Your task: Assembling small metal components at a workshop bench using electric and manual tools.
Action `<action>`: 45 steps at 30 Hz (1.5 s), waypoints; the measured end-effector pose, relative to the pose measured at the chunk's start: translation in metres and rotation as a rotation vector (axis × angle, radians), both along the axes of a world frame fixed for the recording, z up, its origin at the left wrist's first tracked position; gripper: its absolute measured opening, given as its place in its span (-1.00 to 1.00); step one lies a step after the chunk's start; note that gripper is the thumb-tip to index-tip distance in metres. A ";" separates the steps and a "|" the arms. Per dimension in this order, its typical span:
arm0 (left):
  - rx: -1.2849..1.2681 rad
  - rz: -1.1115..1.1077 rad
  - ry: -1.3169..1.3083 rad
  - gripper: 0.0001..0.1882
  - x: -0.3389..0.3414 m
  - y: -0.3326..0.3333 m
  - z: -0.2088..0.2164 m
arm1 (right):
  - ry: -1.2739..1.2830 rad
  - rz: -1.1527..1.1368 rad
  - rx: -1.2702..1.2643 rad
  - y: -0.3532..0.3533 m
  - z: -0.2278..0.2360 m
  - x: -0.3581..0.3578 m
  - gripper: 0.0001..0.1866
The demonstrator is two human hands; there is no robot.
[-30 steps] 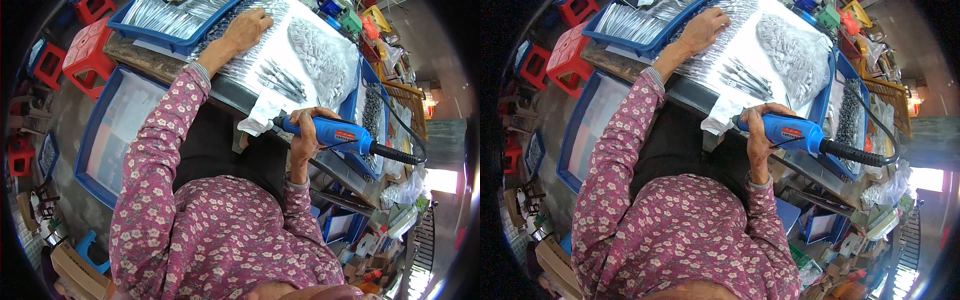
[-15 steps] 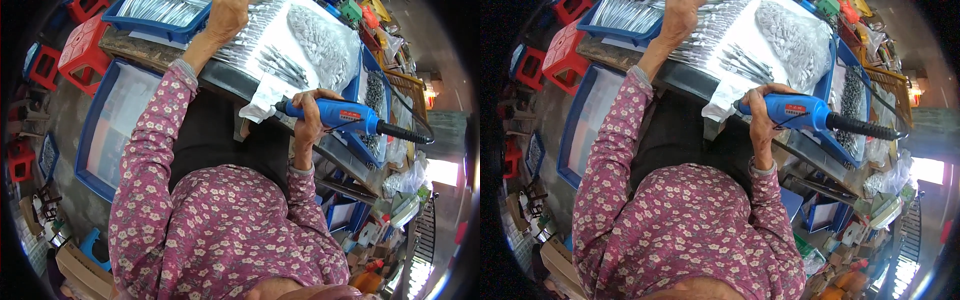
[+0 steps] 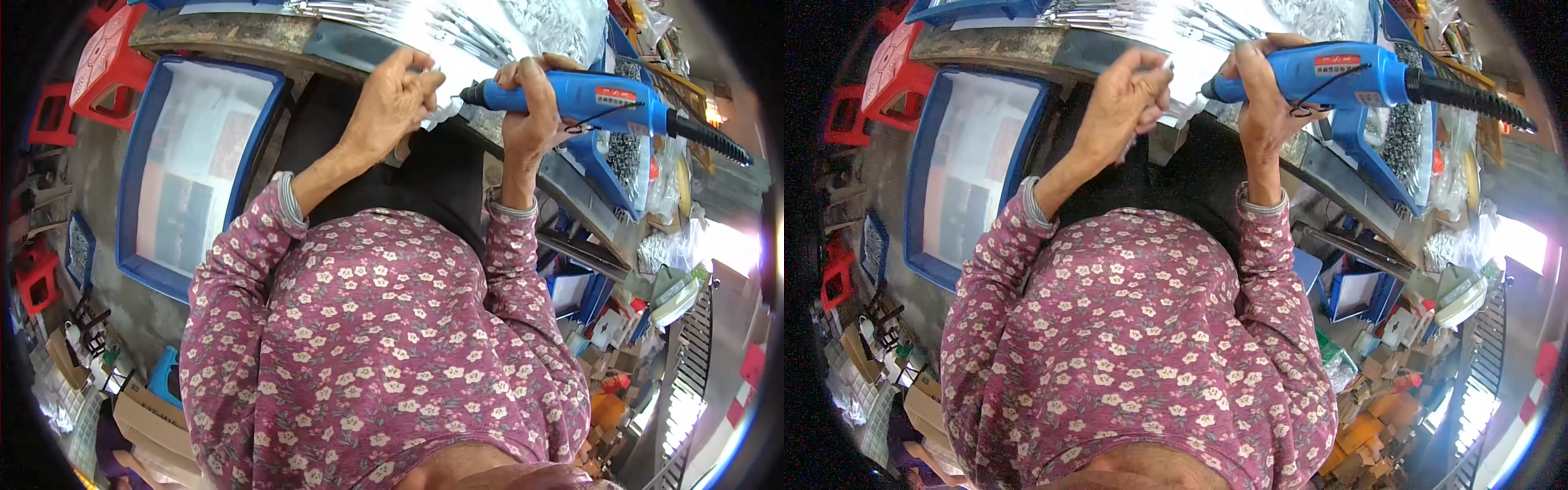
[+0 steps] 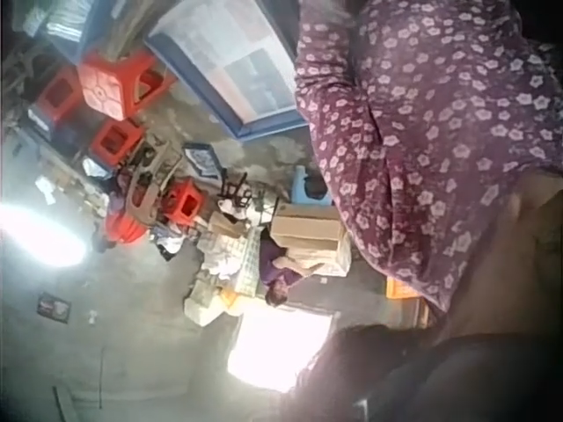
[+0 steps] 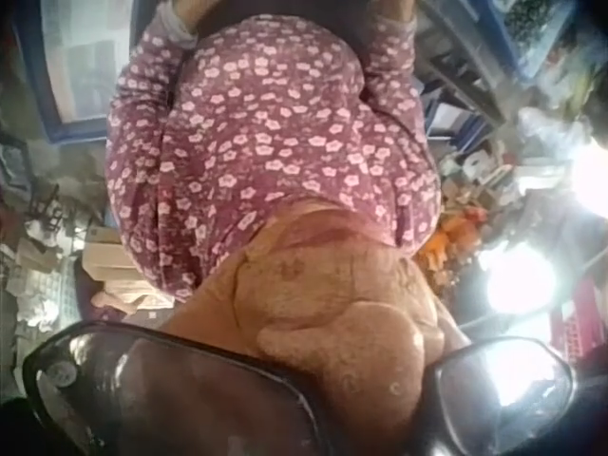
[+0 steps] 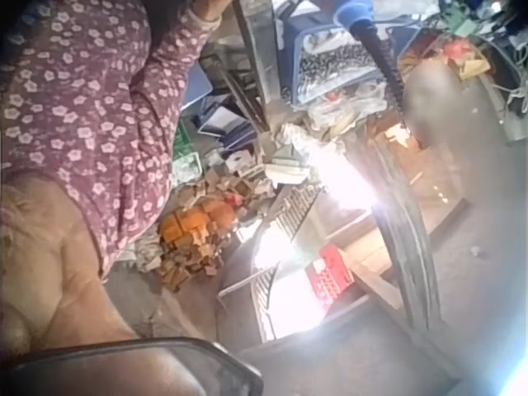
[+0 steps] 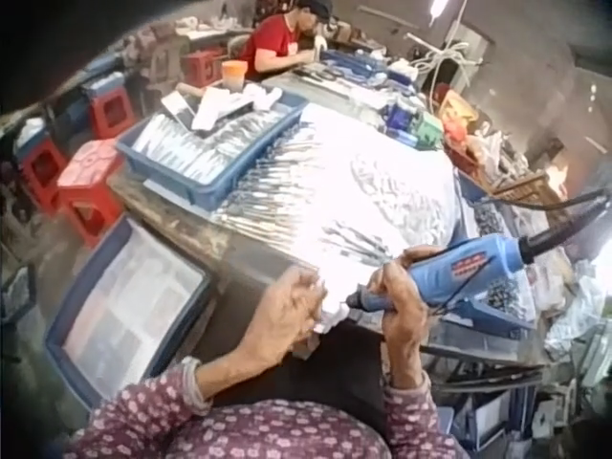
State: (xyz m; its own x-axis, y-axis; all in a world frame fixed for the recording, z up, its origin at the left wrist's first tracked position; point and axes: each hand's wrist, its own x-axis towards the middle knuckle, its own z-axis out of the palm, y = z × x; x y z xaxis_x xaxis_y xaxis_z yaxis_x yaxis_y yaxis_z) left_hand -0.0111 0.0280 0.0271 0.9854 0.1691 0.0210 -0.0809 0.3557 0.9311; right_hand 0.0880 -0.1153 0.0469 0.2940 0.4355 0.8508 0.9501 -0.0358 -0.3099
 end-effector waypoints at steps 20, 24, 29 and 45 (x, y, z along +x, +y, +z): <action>0.091 -0.010 0.211 -0.76 0.007 -0.029 -0.024 | 0.367 0.394 0.215 0.011 0.013 0.015 -0.82; 0.031 -0.012 0.216 -0.74 0.005 -0.028 -0.025 | 0.410 0.451 0.207 0.017 0.016 0.006 -0.80; -0.036 -0.017 0.210 -0.75 0.004 -0.026 -0.030 | 0.820 0.194 0.465 0.040 0.049 -0.029 -0.74; -0.109 -0.045 0.209 -0.78 0.007 -0.029 -0.027 | 0.808 0.116 0.429 0.041 0.060 -0.036 -0.77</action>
